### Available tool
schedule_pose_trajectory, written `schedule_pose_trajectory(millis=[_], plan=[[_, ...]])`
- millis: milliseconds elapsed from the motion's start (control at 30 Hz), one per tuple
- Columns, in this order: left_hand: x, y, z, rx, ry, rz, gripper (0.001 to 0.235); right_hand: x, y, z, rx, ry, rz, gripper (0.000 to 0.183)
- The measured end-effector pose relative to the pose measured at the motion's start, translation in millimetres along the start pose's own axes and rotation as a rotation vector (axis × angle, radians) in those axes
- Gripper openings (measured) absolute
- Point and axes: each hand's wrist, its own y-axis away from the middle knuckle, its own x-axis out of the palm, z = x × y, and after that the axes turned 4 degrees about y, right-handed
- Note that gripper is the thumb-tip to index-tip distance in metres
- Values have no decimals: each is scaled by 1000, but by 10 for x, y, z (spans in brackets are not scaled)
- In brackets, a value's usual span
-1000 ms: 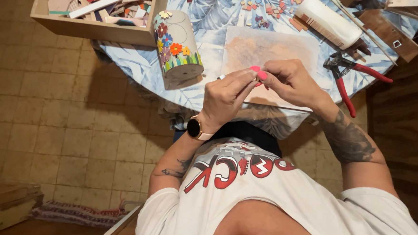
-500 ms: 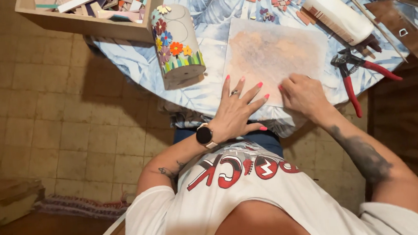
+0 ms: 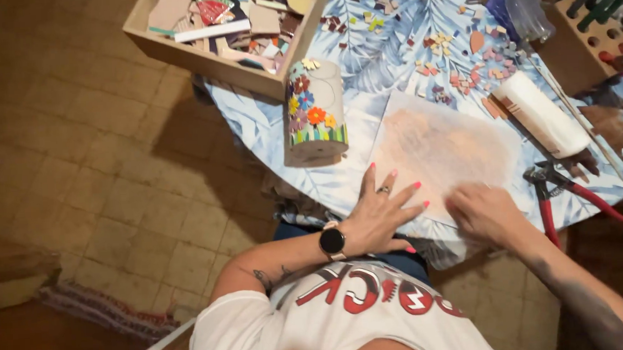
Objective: Decorating a cylindrical container with small colorful mosaic tiles and glue
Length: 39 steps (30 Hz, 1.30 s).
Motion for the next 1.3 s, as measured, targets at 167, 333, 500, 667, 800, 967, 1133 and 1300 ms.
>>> schedule_pose_trajectory(millis=[167, 333, 500, 667, 800, 967, 1133, 1300], plan=[[-75, 9, -19, 22, 4, -13, 69, 129, 30, 11, 61, 99, -50, 12], [-70, 46, -82, -19, -9, -37, 68, 536, -1187, -29, 34, 119, -255, 15], [-10, 4, -70, -6, 1, -7, 65, 250, -587, -24, 23, 28, -183, 14], [-55, 25, -32, 33, -28, -47, 72, 79, 428, 13, 90, 29, 4, 15], [-43, 28, -54, 29, -17, -69, 71, 297, -414, 41, 51, 57, -87, 13], [23, 9, -67, 2, -70, -56, 69, 425, -1382, 58, -81, 88, -313, 13], [71, 12, -21, 40, -157, -93, 76, 113, -133, -76, -51, -120, -36, 14], [80, 6, -24, 64, -199, -149, 82, 50, 109, -84, -19, -53, 154, 14]])
